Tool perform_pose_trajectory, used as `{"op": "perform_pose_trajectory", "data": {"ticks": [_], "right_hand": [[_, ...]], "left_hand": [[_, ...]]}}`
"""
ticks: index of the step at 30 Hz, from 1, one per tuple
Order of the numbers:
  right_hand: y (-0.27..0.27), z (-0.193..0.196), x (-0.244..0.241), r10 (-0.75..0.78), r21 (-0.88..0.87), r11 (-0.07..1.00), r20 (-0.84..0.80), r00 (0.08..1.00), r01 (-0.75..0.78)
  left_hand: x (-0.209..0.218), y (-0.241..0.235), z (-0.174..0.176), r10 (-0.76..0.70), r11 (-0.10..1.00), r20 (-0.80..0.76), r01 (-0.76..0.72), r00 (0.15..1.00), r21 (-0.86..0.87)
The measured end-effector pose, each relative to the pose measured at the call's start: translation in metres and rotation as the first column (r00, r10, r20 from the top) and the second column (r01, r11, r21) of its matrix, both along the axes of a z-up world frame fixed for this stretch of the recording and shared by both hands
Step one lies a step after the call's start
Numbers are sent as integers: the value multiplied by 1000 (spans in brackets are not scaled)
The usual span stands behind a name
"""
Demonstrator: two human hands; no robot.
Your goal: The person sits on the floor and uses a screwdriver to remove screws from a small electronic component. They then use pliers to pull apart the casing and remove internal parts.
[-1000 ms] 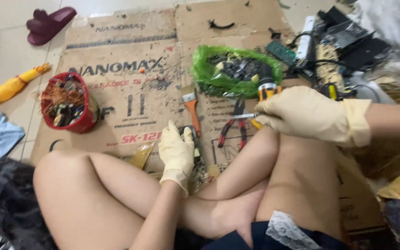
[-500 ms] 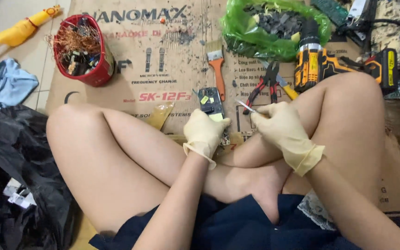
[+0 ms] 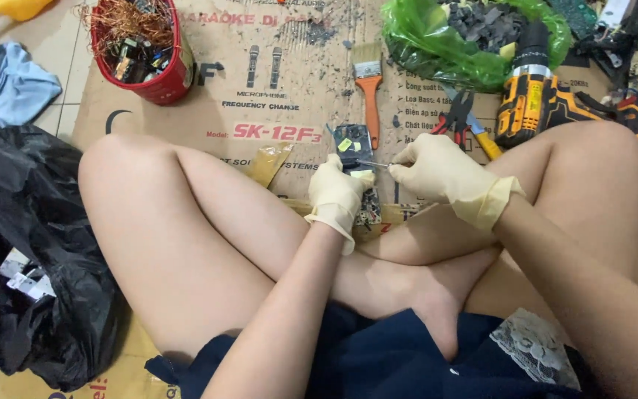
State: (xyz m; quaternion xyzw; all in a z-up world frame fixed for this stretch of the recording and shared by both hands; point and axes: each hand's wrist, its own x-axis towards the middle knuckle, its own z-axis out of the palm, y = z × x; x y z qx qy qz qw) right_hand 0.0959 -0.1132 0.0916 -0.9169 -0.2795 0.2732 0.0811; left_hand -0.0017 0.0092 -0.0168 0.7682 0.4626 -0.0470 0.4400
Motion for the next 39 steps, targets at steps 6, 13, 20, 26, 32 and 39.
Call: {"op": "perform_pose_trajectory", "data": {"ticks": [6, 13, 20, 26, 32, 39], "right_hand": [[40, 34, 7, -15, -162, 987, -84, 996, 1], [94, 73, -9, 148, -386, 905, -103, 984, -177], [103, 46, -3, 232, -431, 872, -58, 971, -234], [84, 18, -6, 324, -199, 928, 12, 946, -315], [51, -33, -6, 214, -178, 965, 114, 970, -192], [34, -28, -23, 244, -145, 966, 227, 943, -215]], "left_hand": [[-1, -2, 25, 107, 991, -91, -114, 990, -76], [6, 1, 15, 117, 984, -146, -134, 982, -118], [10, -7, 11, 128, 978, -104, -142, 986, -149], [19, -12, 24, 127, 991, -151, -131, 980, -11], [17, -16, 13, 110, 993, -122, -115, 986, -40], [16, -13, 10, 93, 994, -105, -99, 990, -55]]}}
